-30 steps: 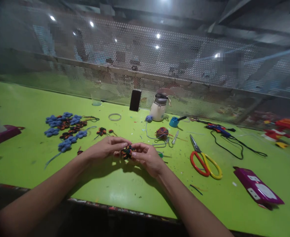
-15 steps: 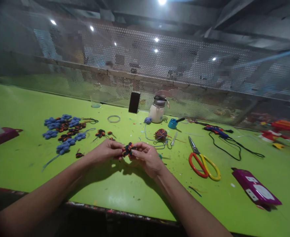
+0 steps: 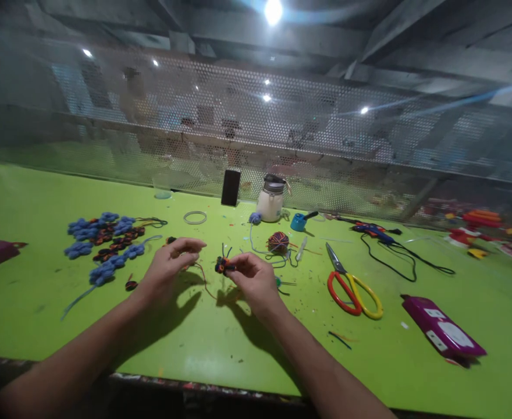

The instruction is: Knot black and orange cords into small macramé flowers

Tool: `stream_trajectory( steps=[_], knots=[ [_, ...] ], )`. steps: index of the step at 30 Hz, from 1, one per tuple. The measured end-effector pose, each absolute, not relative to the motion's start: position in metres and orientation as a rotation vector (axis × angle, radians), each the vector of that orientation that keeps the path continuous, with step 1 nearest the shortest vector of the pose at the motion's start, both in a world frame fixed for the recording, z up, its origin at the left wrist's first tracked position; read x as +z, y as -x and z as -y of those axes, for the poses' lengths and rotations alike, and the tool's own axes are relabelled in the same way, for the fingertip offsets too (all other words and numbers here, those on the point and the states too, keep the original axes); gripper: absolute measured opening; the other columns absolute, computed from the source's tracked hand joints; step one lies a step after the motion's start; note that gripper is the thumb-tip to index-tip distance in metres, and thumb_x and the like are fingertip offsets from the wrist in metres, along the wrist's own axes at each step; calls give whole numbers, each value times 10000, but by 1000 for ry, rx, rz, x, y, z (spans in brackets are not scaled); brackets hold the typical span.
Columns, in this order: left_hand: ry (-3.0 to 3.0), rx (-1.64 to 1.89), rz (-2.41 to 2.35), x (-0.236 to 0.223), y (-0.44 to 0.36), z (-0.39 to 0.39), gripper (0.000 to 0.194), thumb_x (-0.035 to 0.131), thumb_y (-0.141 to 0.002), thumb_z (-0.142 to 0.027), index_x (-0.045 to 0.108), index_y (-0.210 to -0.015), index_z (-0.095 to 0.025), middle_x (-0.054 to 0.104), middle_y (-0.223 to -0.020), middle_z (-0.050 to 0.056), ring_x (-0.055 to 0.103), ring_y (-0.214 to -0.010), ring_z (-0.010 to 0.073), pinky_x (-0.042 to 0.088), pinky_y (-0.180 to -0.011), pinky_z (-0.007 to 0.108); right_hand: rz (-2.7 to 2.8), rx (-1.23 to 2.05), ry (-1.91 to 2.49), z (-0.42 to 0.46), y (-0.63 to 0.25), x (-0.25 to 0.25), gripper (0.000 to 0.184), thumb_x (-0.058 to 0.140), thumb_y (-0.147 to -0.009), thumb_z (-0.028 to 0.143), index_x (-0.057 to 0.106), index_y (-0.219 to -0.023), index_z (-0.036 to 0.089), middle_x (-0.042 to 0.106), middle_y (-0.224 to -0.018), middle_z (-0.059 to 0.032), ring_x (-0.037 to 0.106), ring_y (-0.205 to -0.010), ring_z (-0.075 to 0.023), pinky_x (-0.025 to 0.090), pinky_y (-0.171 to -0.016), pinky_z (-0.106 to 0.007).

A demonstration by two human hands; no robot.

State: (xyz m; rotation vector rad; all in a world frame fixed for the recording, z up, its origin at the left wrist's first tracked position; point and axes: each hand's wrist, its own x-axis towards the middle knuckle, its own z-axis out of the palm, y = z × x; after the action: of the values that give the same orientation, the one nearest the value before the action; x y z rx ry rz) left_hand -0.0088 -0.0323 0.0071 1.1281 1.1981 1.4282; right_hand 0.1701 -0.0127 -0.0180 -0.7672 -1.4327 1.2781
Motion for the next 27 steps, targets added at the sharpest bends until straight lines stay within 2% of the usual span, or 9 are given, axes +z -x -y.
stream_trajectory(
  steps=[1, 3, 6, 8, 14, 17, 20, 24, 27],
  knots=[
    [-1211, 1445, -1223, 9, 7, 34, 115, 647, -653, -195, 669, -766, -197, 601, -807, 39, 525, -790, 179, 394, -652, 259, 1496, 1157, 784, 14, -169, -18, 123, 699, -683, 193, 615, -769, 221, 631, -771, -4, 589, -750, -164, 457, -757, -354],
    [-1373, 1369, -1204, 10, 2, 38, 127, 640, -696, -280, 659, -765, -175, 595, -721, 41, 525, -700, 169, 390, -609, 267, 1633, 879, 805, 16, -169, -18, 67, 646, -731, 181, 609, -775, 215, 601, -763, -12, 559, -729, -162, 448, -716, -338],
    [-1443, 1222, -1126, 8, -9, 42, 215, 653, -705, -335, 651, -832, -163, 623, -771, 68, 552, -709, 175, 411, -606, 278, 1769, 532, 791, 20, -169, -17, 86, 570, -773, 130, 596, -801, 207, 558, -769, -21, 514, -724, -162, 427, -666, -316],
    [-1404, 1220, -1085, 5, -14, 43, 242, 685, -681, -329, 643, -859, -169, 634, -814, 76, 571, -737, 181, 430, -625, 285, 1808, 425, 754, 22, -168, -17, 134, 543, -772, 92, 585, -825, 208, 545, -785, -25, 507, -744, -167, 424, -660, -312],
    [-1143, 1254, -963, -2, -14, 39, 240, 730, -646, -263, 645, -852, -175, 641, -764, 39, 570, -666, 137, 446, -650, 279, 1885, 406, 684, 27, -165, -18, 250, 529, -782, 76, 605, -969, 223, 551, -886, -64, 523, -841, -194, 452, -712, -342],
    [-983, 1238, -906, -3, -9, 37, 250, 734, -641, -210, 657, -876, -171, 652, -856, 50, 588, -756, 139, 448, -727, 275, 1906, 432, 670, 28, -166, -15, 309, 545, -770, 76, 624, -1026, 230, 578, -937, -81, 536, -886, -210, 459, -754, -368],
    [-864, 1203, -883, -2, -5, 35, 237, 714, -646, -146, 662, -876, -169, 661, -888, 47, 586, -801, 122, 442, -736, 233, 1907, 474, 622, 29, -167, -11, 302, 525, -753, 35, 660, -943, 227, 630, -896, -67, 568, -858, -203, 463, -767, -372],
    [-800, 1194, -895, -1, -3, 35, 166, 692, -654, -120, 661, -812, -157, 660, -839, 32, 570, -743, 98, 434, -641, 191, 1809, 495, 615, 31, -169, -7, 291, 483, -745, 4, 668, -803, 221, 647, -818, -43, 589, -794, -187, 467, -747, -358],
    [-830, 1188, -912, -2, -4, 34, 129, 691, -673, -150, 666, -799, -155, 648, -817, 30, 558, -714, 92, 426, -618, 186, 1712, 467, 715, 30, -171, -4, 239, 501, -767, 52, 665, -813, 221, 617, -841, -48, 571, -825, -192, 455, -748, -354]
  ],
)
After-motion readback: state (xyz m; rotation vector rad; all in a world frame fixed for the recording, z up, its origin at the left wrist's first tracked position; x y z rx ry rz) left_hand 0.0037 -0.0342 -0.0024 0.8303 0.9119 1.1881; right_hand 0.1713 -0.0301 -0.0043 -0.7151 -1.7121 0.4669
